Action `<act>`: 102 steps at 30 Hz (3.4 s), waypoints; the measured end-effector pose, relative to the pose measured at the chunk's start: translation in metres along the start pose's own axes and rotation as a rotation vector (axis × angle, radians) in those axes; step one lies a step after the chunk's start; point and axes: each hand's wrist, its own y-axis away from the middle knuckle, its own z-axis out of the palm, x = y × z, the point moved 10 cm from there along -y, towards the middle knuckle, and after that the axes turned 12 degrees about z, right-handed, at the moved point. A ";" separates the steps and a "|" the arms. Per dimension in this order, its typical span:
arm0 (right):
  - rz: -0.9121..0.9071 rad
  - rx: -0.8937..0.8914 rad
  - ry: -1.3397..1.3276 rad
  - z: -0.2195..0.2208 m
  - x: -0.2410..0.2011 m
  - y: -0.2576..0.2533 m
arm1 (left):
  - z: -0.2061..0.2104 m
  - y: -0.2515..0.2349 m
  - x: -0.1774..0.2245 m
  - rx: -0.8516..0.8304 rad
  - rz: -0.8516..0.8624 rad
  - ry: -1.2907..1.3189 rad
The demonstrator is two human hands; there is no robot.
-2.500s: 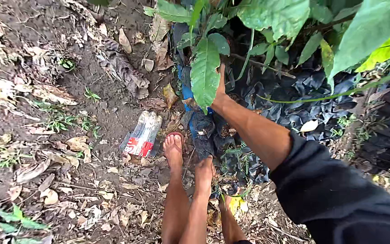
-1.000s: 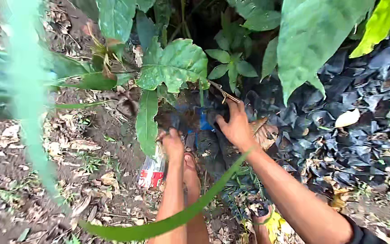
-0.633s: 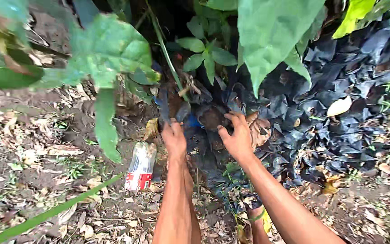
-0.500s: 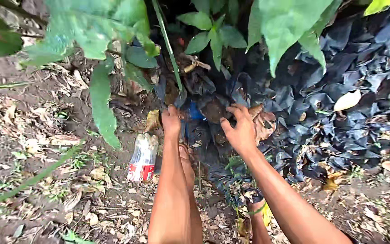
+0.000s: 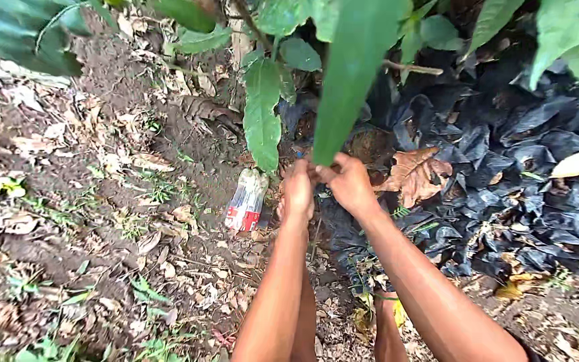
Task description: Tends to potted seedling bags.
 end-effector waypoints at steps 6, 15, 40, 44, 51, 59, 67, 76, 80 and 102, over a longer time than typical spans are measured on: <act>0.048 -0.124 0.113 0.035 0.034 0.006 | -0.013 0.043 -0.024 0.083 -0.179 0.319; 0.010 -0.192 -0.038 0.012 0.042 0.007 | -0.015 0.055 0.005 -0.079 -0.062 -0.023; -0.071 0.367 0.764 -0.140 -0.098 -0.079 | -0.267 0.017 -0.041 0.064 -0.145 -1.334; -0.097 0.425 0.699 -0.131 -0.095 -0.085 | -0.242 0.017 -0.028 0.052 -0.108 -1.332; -0.062 0.521 0.625 -0.146 -0.080 -0.107 | -0.199 0.016 0.006 0.014 -0.073 -1.311; -0.253 0.171 0.227 -0.118 -0.062 0.031 | -0.093 0.081 0.036 -0.170 -0.110 -1.256; 0.005 -0.576 0.680 0.019 0.075 0.092 | 0.043 0.167 0.036 -0.518 -0.163 -1.529; 0.258 -0.432 -0.211 -0.021 0.158 0.133 | 0.122 0.202 0.013 -0.739 -0.006 -1.590; 0.429 -0.341 -0.267 -0.022 0.198 0.142 | 0.129 0.215 -0.006 -0.830 -0.192 -1.664; 0.568 0.012 0.099 -0.166 0.282 0.142 | 0.211 0.270 -0.122 -1.001 -0.225 -1.331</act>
